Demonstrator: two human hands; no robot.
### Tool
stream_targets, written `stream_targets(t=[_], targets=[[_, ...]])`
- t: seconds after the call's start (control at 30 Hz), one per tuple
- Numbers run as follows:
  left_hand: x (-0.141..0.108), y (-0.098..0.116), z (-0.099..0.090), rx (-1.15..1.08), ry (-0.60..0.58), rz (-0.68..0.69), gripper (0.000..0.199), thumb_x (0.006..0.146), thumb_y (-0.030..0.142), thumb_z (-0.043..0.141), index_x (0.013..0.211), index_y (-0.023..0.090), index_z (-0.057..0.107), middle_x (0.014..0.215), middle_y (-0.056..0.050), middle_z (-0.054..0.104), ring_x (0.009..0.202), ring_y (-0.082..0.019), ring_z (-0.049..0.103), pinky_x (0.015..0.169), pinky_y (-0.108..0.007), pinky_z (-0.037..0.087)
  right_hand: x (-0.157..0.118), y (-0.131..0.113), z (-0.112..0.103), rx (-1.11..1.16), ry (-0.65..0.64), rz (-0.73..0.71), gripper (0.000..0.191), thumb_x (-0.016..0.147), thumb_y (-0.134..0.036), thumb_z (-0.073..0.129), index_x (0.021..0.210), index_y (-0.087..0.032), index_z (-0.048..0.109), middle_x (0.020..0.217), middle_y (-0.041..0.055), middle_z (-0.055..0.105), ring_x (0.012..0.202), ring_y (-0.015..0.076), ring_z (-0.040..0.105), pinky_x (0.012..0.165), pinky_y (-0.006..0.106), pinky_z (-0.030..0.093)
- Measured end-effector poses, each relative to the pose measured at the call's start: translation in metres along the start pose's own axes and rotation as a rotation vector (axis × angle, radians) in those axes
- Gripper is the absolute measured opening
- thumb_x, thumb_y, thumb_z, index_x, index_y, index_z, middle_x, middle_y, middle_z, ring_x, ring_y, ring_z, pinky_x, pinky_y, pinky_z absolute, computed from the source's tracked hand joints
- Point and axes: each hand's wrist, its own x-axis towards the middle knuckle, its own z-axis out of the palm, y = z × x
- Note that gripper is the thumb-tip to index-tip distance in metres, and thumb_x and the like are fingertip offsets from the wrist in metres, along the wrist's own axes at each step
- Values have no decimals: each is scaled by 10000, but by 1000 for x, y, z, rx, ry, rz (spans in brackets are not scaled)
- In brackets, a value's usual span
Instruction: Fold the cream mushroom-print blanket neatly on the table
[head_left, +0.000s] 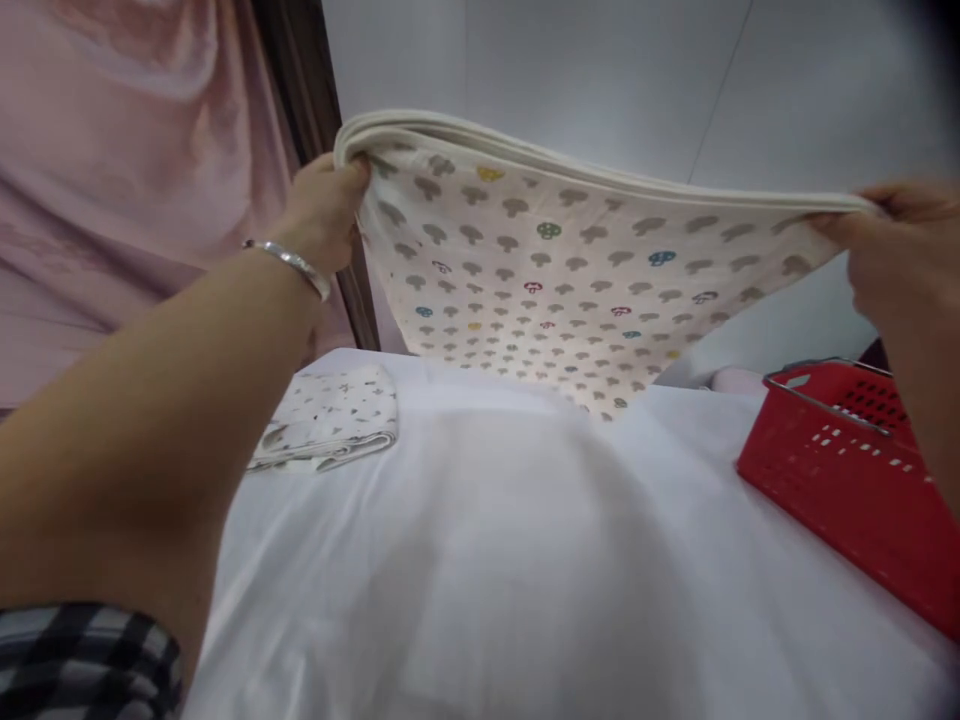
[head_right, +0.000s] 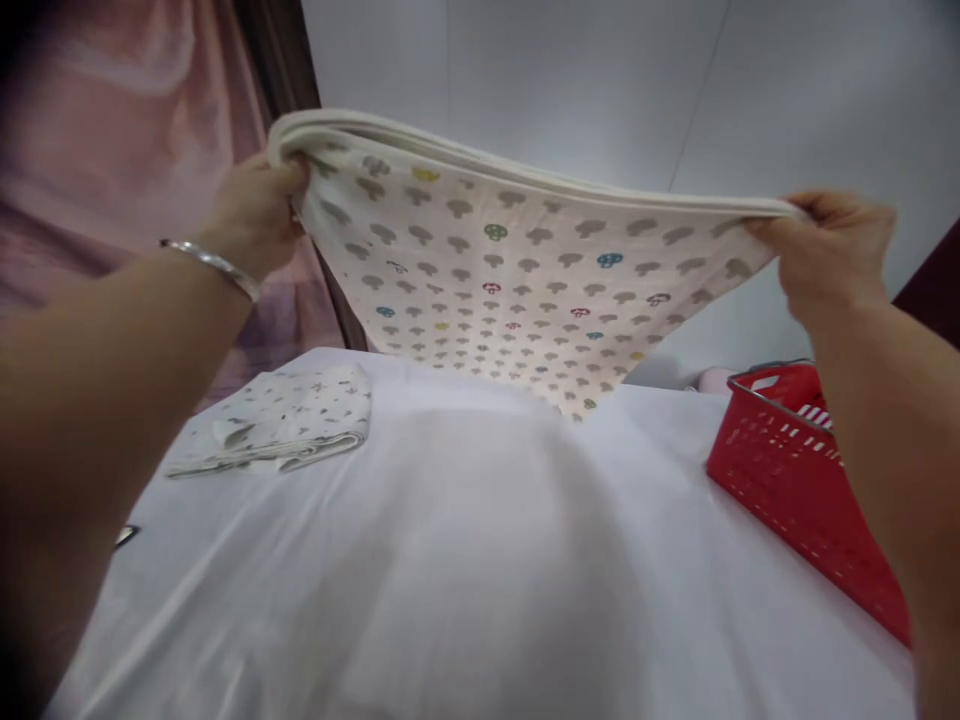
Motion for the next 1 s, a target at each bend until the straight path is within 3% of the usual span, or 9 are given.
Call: stream_targets(t=[0.07,0.13,0.2,0.23,0.33,0.47,0.67,0.83,1.0], targets=[[-28,-15,-7,-145,-103,-44,496,911,309,430,1300,10,360,1251,-97,524,1086,-181,521,923,-401,402,-26,12,-10,-4,0,-2,771,702,-636,457,1075,16,631,953,156,657,833,186,604,548,305,340],[-73,-42,-14,-201,-253,-91,506,867,370,500,1274,75,444,1258,-70,548,1124,-191,505,987,-398,377,-68,38,-18,-73,-21,7,612,707,-593,578,1031,-84,678,896,111,682,817,172,614,597,291,397],[-127,-76,-20,-90,-424,-166,536,801,462,559,1213,121,534,1249,-61,578,1143,-227,501,1032,-409,349,-122,72,-23,-78,-210,15,550,720,-616,582,962,-136,701,844,97,691,772,183,632,632,298,460],[-156,-94,-22,6,-441,-229,560,756,520,580,1164,137,581,1228,-60,599,1145,-250,503,1048,-420,333,-153,89,-23,-25,-306,-26,537,712,-632,585,935,-158,702,887,96,695,808,201,639,685,310,492],[-235,-140,-26,131,-640,-459,679,738,620,518,1269,197,524,1354,-59,498,1261,-279,416,1097,-434,255,-247,130,-23,95,-621,-91,448,726,-625,580,843,-214,715,948,86,705,879,234,659,742,327,549],[-298,-167,-30,246,-730,-590,685,649,669,541,1157,217,623,1423,-67,405,1310,-306,353,1098,-424,259,-335,152,-33,123,-879,-32,425,786,-600,513,868,-243,729,997,92,698,908,242,664,764,355,568],[-318,-172,-53,243,-706,-464,438,712,586,510,965,282,699,1431,17,397,1375,-298,213,1094,-432,255,-360,156,-69,44,-864,6,401,777,-567,544,944,-246,719,1037,76,688,966,257,645,790,338,569],[-345,-176,-53,388,-725,-387,428,727,550,500,890,210,703,1335,-79,512,1334,-303,310,1089,-445,268,-380,162,-65,-15,-906,-189,360,810,-515,510,922,-244,720,1001,78,694,935,278,650,802,410,562],[-366,-162,-53,362,-661,-317,369,763,455,506,961,200,685,1395,-95,428,1278,-273,400,1001,-370,413,-392,169,-64,-111,-888,-451,321,842,-425,478,945,-217,699,1061,86,667,950,263,631,836,437,524]])
